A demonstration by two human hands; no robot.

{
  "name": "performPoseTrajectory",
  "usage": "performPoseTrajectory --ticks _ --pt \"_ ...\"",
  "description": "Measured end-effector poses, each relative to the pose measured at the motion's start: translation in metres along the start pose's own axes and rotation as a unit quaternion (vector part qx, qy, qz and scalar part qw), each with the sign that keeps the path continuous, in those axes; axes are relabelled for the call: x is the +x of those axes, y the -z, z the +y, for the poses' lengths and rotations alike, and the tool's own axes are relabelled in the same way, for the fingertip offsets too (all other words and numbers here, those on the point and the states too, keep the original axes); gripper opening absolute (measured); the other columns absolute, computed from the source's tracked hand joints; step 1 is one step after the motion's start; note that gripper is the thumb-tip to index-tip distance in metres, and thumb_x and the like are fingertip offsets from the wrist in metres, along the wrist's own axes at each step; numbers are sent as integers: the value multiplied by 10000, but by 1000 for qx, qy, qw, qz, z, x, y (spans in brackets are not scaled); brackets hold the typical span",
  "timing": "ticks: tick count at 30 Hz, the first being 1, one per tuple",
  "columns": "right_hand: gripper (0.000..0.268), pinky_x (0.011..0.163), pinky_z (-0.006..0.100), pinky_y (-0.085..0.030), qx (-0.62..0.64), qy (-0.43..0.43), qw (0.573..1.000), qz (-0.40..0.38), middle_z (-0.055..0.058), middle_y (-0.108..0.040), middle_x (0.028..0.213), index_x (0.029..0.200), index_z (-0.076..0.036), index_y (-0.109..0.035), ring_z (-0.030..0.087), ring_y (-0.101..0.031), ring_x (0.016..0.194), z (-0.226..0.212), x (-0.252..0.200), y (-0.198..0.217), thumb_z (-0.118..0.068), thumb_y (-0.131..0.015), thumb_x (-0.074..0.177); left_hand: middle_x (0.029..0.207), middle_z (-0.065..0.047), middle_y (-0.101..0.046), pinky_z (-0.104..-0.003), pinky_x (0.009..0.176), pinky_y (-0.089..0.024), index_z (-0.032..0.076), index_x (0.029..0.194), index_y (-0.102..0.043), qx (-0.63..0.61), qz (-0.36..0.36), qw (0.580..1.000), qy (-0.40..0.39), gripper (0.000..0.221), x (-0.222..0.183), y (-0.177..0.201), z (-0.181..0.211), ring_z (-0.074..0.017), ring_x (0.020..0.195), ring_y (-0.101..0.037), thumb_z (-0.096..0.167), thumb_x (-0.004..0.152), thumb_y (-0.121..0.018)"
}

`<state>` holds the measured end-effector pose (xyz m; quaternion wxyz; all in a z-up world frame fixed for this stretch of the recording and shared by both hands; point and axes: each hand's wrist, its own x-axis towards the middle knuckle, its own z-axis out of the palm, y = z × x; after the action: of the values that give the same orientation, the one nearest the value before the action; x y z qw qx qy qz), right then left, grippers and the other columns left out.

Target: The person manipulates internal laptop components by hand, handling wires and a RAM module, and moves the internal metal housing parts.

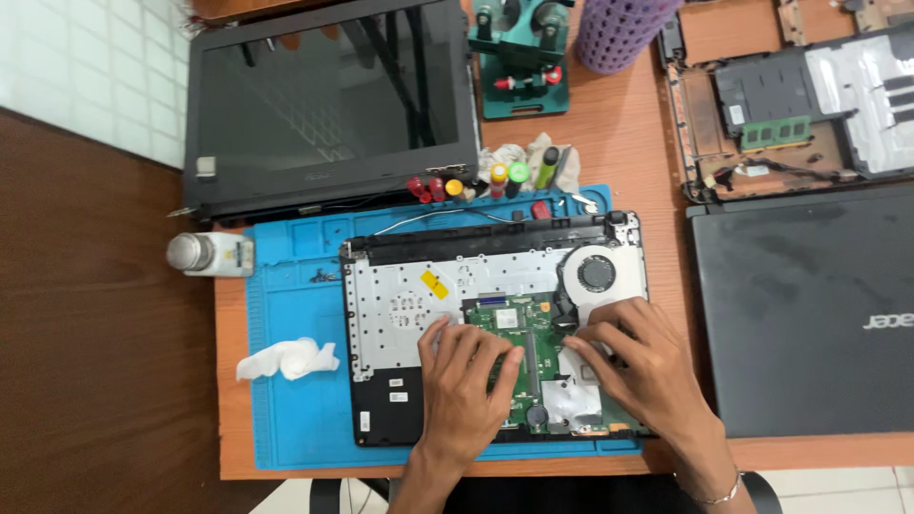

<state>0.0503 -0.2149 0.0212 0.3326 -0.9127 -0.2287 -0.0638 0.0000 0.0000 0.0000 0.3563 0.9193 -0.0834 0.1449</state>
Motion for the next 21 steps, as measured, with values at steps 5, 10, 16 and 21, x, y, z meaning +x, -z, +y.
performPoseTrajectory --ticks 5,10,16,21 --pt "133 736 377 -513 15 -1 1000 11 67 -694 904 895 -36 -723 235 -649 852 -4 9 2 -75 -799 793 870 -47 -616 -498 1083 -391 89 921 -636 3 28 999 19 85 1 8 -9 -250 916 -606 146 968 -677" --pt "147 757 370 -516 28 -12 999 43 71 -706 924 943 -18 -722 232 -661 879 -5 11 4 -49 -782 812 888 -63 -619 -503 1065 -390 77 926 -625 -5 38 999 12 60 9 13 -13 -261 921 -608 120 956 -653" --pt "252 870 379 -529 22 -45 994 98 95 -677 1096 1074 -45 -735 272 -642 1032 -4 10 6 -45 -778 826 969 -78 -644 -514 1056 -390 83 986 -631 33 59 998 17 108 10 15 -35 -270 995 -615 169 937 -675" --pt "352 1026 405 -507 13 -78 989 126 156 -628 1317 1170 -58 -712 329 -595 1249 -5 13 6 -70 -775 824 1213 -136 -610 -470 1042 -428 80 1169 -642 74 97 985 121 259 0 40 -56 -338 1175 -568 164 927 -679"
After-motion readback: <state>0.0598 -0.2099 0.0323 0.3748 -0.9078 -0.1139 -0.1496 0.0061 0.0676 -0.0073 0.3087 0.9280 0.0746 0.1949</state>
